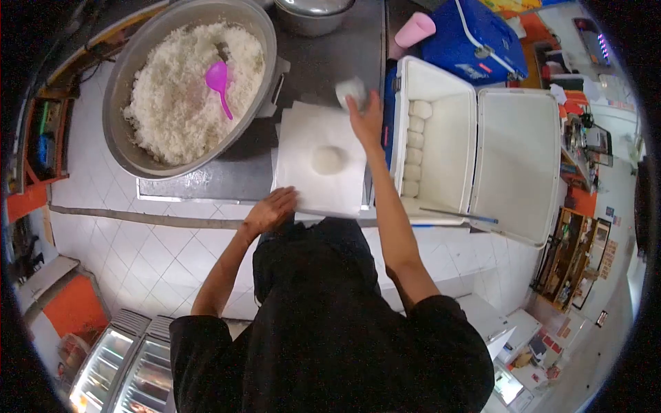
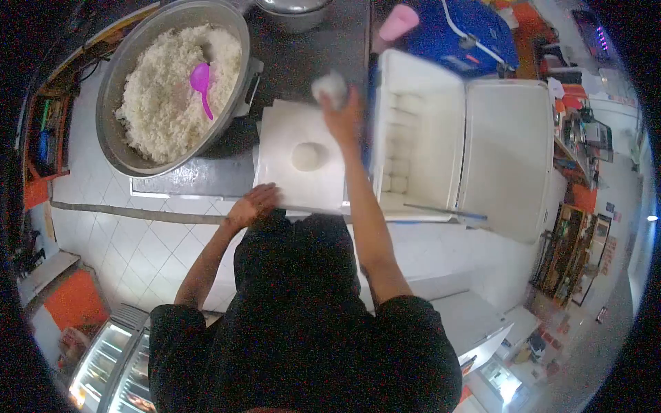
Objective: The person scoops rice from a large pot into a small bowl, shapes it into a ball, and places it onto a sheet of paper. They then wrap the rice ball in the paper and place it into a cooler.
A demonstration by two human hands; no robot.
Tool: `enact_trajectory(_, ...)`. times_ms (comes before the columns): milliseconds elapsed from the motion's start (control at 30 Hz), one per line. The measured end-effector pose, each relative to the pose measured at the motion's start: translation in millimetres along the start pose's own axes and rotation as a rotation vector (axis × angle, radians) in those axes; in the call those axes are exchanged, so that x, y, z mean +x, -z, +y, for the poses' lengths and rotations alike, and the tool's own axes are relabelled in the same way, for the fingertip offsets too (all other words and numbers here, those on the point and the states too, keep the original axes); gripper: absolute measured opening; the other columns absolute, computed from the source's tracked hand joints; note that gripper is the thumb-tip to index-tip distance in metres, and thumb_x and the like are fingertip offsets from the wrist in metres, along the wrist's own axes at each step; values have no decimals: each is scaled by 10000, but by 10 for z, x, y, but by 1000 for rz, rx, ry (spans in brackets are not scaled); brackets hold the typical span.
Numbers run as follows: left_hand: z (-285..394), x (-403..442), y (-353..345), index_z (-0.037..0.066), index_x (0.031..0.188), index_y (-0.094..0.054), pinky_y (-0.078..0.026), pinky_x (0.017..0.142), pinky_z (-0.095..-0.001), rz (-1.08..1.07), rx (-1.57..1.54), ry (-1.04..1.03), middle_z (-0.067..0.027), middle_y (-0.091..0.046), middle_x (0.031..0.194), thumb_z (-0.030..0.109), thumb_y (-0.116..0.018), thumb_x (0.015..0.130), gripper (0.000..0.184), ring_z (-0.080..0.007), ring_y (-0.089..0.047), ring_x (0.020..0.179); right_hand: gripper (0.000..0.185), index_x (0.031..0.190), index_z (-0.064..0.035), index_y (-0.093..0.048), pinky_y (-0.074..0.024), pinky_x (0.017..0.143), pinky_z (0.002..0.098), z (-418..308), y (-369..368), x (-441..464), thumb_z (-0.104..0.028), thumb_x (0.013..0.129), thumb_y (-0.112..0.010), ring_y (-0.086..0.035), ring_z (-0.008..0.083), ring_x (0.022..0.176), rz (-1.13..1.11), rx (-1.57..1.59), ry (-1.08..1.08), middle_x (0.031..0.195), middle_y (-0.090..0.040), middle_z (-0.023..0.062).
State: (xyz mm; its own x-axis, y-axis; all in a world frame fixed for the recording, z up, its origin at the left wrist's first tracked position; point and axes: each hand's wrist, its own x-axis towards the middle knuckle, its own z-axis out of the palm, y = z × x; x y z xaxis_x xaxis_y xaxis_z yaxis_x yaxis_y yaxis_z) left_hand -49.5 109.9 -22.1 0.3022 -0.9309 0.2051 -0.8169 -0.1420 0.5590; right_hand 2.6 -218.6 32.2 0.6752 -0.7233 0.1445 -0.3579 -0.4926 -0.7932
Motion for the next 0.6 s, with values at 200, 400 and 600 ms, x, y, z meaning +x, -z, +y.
enact_trajectory(200, -109, -99, 77, 43, 1182, -617, -497, 982, -410, -81, -140, 129, -142, -613, 1260, 25, -627, 815, 368, -315, -601, 1149, 237, 1048, -34, -666, -526, 751, 308, 125, 526, -878, -159, 855, -722, -674, 173, 835, -170, 41, 63, 919, -703, 99)
enact_trajectory(400, -13, 40, 222, 23, 1079, -667, -534, 901, -407, -50, -337, 277, -169, -686, 1081, -20, -634, 791, 293, -336, -655, 1041, 185, 957, -31, -680, -516, 793, 365, 413, 827, -1821, -129, 809, -732, -646, 276, 901, -546, -112, 231, 964, -681, 124)
enact_trajectory(600, 59, 181, 302, -9, 1017, -678, -526, 869, -412, -56, -402, 281, -170, -697, 981, 9, -650, 808, 211, -354, -658, 945, 252, 1023, -66, -669, -464, 915, 423, 615, 774, -1965, -181, 800, -693, -561, 297, 1052, -532, -205, 299, 1027, -627, 96)
